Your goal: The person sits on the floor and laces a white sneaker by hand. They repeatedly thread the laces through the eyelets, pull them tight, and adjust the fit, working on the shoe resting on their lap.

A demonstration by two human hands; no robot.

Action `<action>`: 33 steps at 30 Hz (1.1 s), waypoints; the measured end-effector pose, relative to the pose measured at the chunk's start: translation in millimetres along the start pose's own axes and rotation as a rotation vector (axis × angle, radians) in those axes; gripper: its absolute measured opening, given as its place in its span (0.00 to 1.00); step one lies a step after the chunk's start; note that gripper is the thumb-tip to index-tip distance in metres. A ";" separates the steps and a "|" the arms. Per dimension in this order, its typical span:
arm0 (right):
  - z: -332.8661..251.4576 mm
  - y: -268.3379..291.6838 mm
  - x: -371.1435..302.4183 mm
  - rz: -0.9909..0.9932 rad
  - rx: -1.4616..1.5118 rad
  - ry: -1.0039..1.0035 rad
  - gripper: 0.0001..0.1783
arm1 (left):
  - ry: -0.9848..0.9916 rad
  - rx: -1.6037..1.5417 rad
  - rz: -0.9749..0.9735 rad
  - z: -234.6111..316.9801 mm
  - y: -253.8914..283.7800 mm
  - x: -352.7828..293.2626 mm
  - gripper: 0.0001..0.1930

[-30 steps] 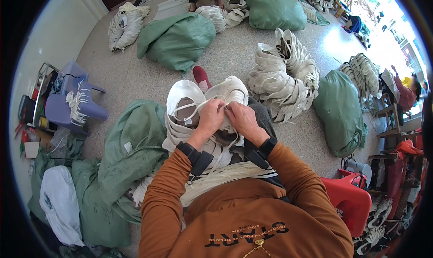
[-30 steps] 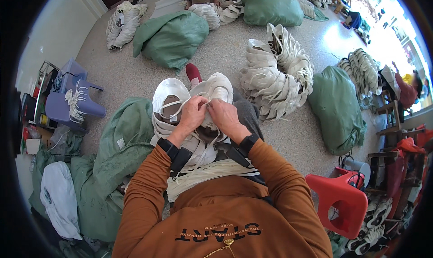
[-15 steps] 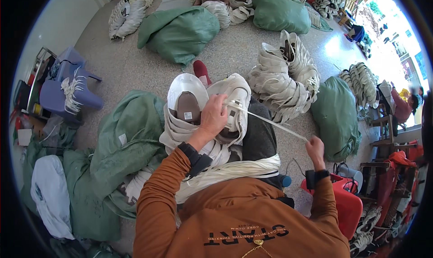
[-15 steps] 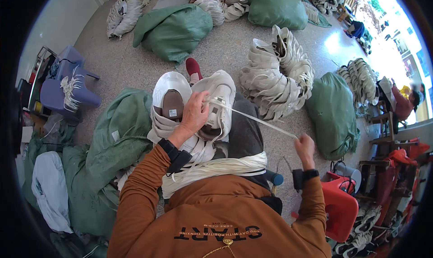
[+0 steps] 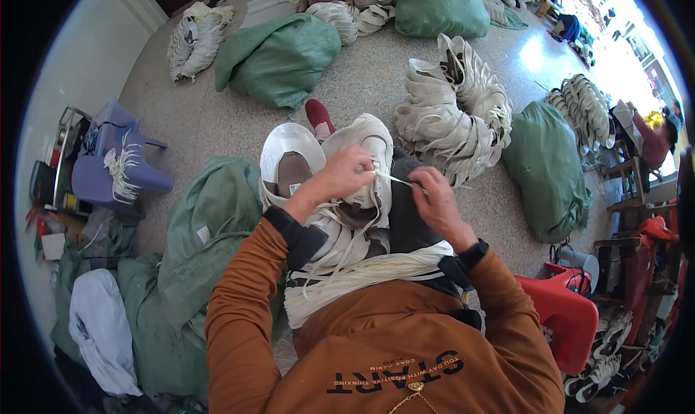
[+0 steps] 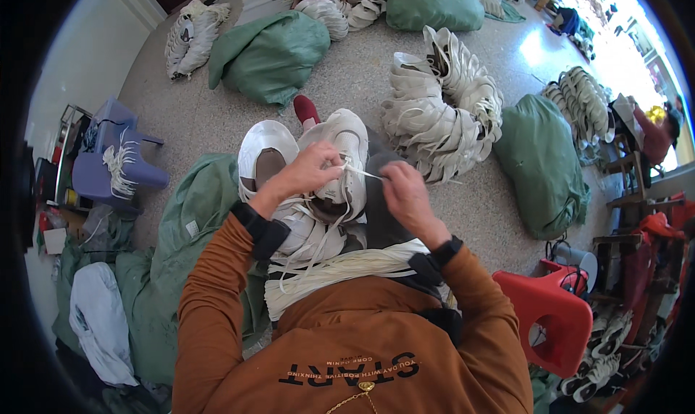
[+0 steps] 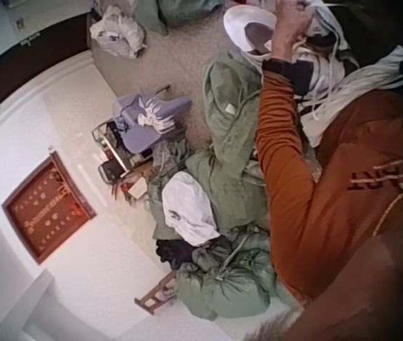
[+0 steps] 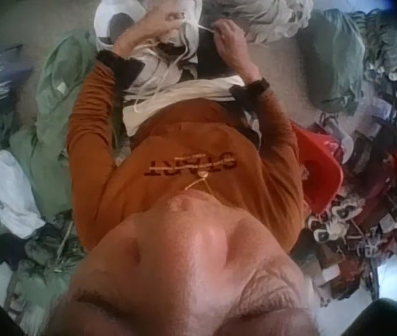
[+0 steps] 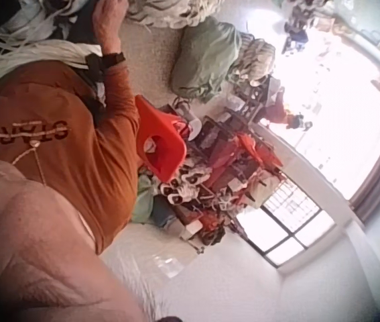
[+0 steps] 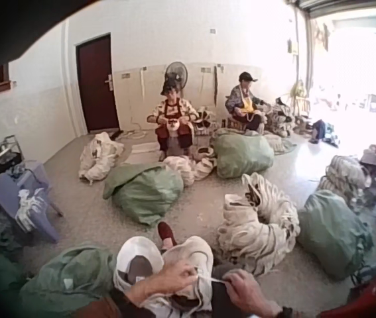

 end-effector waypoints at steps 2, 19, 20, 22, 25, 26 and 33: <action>-9.0 -15.8 18.9 -0.062 0.033 0.022 0.08 | 0.120 -0.431 -0.097 -13.8 1.6 -6.4 0.09; 20.5 -10.2 -12.0 -0.409 0.464 -0.267 0.14 | 0.289 -0.320 0.033 -59.1 -6.3 -9.1 0.08; 19.0 -1.9 -20.1 -0.425 0.468 -0.278 0.13 | 0.288 -0.305 0.038 -59.3 -8.2 -7.9 0.08; 24.9 8.0 -39.2 -0.442 0.505 -0.304 0.13 | 0.268 -0.272 0.047 -60.0 -11.3 -4.9 0.08; 30.8 7.3 -53.1 -0.486 0.568 -0.318 0.13 | 0.235 -0.194 0.094 -57.1 -10.9 -2.5 0.09; 28.6 1.7 -52.3 -0.522 0.558 -0.311 0.13 | 0.231 -0.153 0.127 -54.6 -10.7 -4.2 0.10; -59.1 -50.3 -29.7 -0.688 0.658 0.012 0.10 | 0.068 0.189 0.286 3.4 0.9 -16.6 0.08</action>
Point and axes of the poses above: each hand's wrist, its own x-axis towards the middle knuckle, its own y-axis out of the back of the hand, z = x × y, the point moved 8 cm from there along x, towards the middle knuckle, and after that the axes turned 13 degrees about -z, right-handed, at the moved point
